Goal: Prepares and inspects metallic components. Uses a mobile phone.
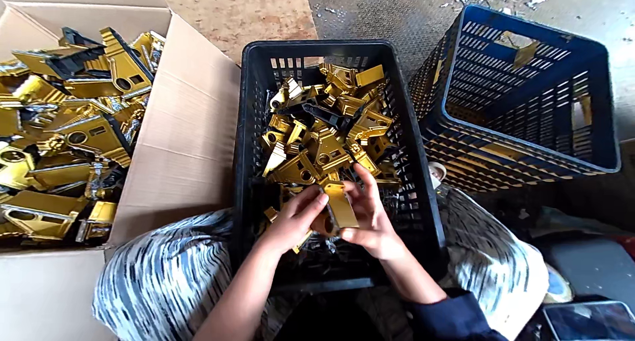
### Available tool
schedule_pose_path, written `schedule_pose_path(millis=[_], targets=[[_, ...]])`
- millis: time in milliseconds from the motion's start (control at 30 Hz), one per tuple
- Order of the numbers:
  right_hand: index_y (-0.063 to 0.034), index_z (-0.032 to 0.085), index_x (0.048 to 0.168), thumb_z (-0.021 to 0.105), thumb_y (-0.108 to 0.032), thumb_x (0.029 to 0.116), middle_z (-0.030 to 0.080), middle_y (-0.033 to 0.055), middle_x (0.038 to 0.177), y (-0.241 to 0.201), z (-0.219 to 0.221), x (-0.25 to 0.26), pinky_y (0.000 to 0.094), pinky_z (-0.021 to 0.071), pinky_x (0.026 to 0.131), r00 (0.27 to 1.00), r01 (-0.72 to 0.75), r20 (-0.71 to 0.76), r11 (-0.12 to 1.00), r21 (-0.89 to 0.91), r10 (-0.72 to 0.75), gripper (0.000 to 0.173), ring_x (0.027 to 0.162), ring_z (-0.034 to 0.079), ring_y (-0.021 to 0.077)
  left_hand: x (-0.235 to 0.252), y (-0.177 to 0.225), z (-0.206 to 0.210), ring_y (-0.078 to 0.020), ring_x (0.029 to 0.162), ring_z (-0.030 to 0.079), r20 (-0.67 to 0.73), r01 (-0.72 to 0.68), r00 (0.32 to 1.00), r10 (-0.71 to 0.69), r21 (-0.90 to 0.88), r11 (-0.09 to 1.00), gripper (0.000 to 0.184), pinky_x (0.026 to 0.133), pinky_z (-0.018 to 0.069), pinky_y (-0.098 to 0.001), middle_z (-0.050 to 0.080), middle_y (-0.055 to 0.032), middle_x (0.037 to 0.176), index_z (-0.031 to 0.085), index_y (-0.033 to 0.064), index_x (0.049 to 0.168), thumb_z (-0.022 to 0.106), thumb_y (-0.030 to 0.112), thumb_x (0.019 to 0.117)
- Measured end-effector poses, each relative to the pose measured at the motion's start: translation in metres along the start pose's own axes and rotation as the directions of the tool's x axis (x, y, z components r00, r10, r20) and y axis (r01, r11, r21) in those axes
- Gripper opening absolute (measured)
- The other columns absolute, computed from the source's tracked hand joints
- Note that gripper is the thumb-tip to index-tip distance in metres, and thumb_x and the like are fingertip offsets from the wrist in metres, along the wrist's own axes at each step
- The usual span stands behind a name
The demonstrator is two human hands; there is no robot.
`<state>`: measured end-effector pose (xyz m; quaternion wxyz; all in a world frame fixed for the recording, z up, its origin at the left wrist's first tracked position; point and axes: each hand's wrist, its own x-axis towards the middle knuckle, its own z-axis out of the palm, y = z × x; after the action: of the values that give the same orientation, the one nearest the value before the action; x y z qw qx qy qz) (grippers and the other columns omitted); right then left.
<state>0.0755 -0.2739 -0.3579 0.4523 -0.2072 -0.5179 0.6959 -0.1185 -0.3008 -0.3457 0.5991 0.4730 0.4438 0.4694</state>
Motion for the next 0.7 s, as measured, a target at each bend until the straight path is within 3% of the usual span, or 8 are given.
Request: schedule_pose_path(millis=[100,167,233,300,367,467,600,700], targets=[[-0.0091,0.026,0.156,0.095,-0.031,0.0687,0.057,0.0152,0.137,0.004,-0.005,0.000,0.0431,0.0558,0.103,0.980,0.149,-0.001,0.743,-0.652,-0.198,0.113,0.124,0.061,0.0230,0.002,-0.001,-0.003,-0.0176,0.118,0.065,-0.114,0.084,0.991,-0.066,0.158,0.984,0.064,0.096,0.0583,-0.0358,0.057,-0.0094,0.141,0.043,0.0094,0.150,0.070,0.028,0.0948],[-0.0065,0.037,0.149,0.094,-0.040,0.0661,0.061,0.0180,0.133,0.008,-0.002,0.000,0.0484,0.0526,0.103,0.955,0.224,0.097,0.470,-0.854,-0.279,0.106,0.121,0.062,0.0273,-0.002,-0.001,0.004,-0.0171,0.111,0.068,-0.052,0.133,0.990,-0.128,0.113,0.985,0.080,0.093,0.0597,-0.0353,0.063,-0.0095,0.134,0.040,0.0073,0.151,0.080,0.029,0.0853],[-0.0087,0.046,0.145,0.091,-0.049,0.0665,0.065,0.0146,0.127,0.011,0.002,0.000,0.0529,0.0501,0.099,0.959,0.233,0.140,0.407,-0.883,-0.244,0.099,0.116,0.062,0.0295,-0.004,-0.003,0.009,-0.0156,0.103,0.071,-0.021,0.161,0.987,-0.159,0.114,0.980,0.073,0.089,0.0615,-0.0336,0.071,-0.0073,0.119,0.048,0.0077,0.144,0.082,0.018,0.0810],[-0.0065,0.049,0.146,0.082,-0.063,0.0751,0.067,0.0110,0.127,0.004,-0.001,0.001,0.0489,0.0513,0.101,0.987,0.155,0.102,0.534,-0.831,-0.127,0.097,0.117,0.062,0.0246,-0.003,-0.006,0.005,-0.0141,0.098,0.072,0.008,0.153,0.988,-0.155,0.105,0.983,0.064,0.088,0.0607,-0.0323,0.074,-0.0065,0.110,0.051,0.0039,0.140,0.077,0.012,0.0821],[-0.0060,0.067,0.132,0.076,-0.042,0.0899,0.071,0.0061,0.117,-0.004,-0.008,0.002,0.0386,0.0546,0.098,0.999,0.049,0.035,0.688,-0.724,-0.034,0.056,0.112,0.064,0.0166,-0.003,-0.006,0.002,-0.0131,0.095,0.072,0.042,0.126,0.990,-0.132,0.117,0.985,0.058,0.085,0.0612,-0.0314,0.074,-0.0057,0.108,0.055,0.0021,0.136,0.076,0.012,0.0826],[-0.0054,0.077,0.101,0.072,-0.015,0.0923,0.074,0.0021,0.098,-0.008,-0.010,0.003,0.0282,0.0587,0.086,0.999,-0.049,-0.047,0.767,-0.640,0.025,0.014,0.095,0.069,0.0085,-0.003,-0.009,0.005,-0.0100,0.088,0.072,0.064,0.098,0.992,-0.110,0.169,0.981,0.049,0.079,0.0611,-0.0289,0.074,-0.0031,0.101,0.061,0.0034,0.129,0.074,0.016,0.0838],[-0.0037,0.076,0.093,0.072,-0.003,0.0903,0.075,0.0013,0.086,-0.004,-0.005,0.002,0.0261,0.0605,0.074,0.975,-0.175,-0.198,0.888,-0.425,0.097,0.004,0.079,0.070,0.0063,-0.002,-0.007,0.007,-0.0083,0.087,0.072,0.034,0.146,0.987,-0.155,0.176,0.973,0.037,0.080,0.0608,-0.0282,0.075,-0.0018,0.099,0.066,0.0037,0.122,0.070,0.025,0.0912],[-0.0045,0.069,0.092,0.056,0.000,0.0982,0.070,0.0044,0.084,-0.013,0.007,0.004,0.0324,0.0599,0.077,0.878,-0.310,-0.369,0.949,0.049,0.306,0.014,0.079,0.069,0.0121,-0.008,-0.003,-0.003,-0.0078,0.106,0.067,0.198,0.193,0.966,-0.165,-0.127,0.973,0.074,0.090,0.0577,-0.0284,0.069,0.0015,0.118,0.050,0.0041,0.140,0.069,0.056,0.0901]])
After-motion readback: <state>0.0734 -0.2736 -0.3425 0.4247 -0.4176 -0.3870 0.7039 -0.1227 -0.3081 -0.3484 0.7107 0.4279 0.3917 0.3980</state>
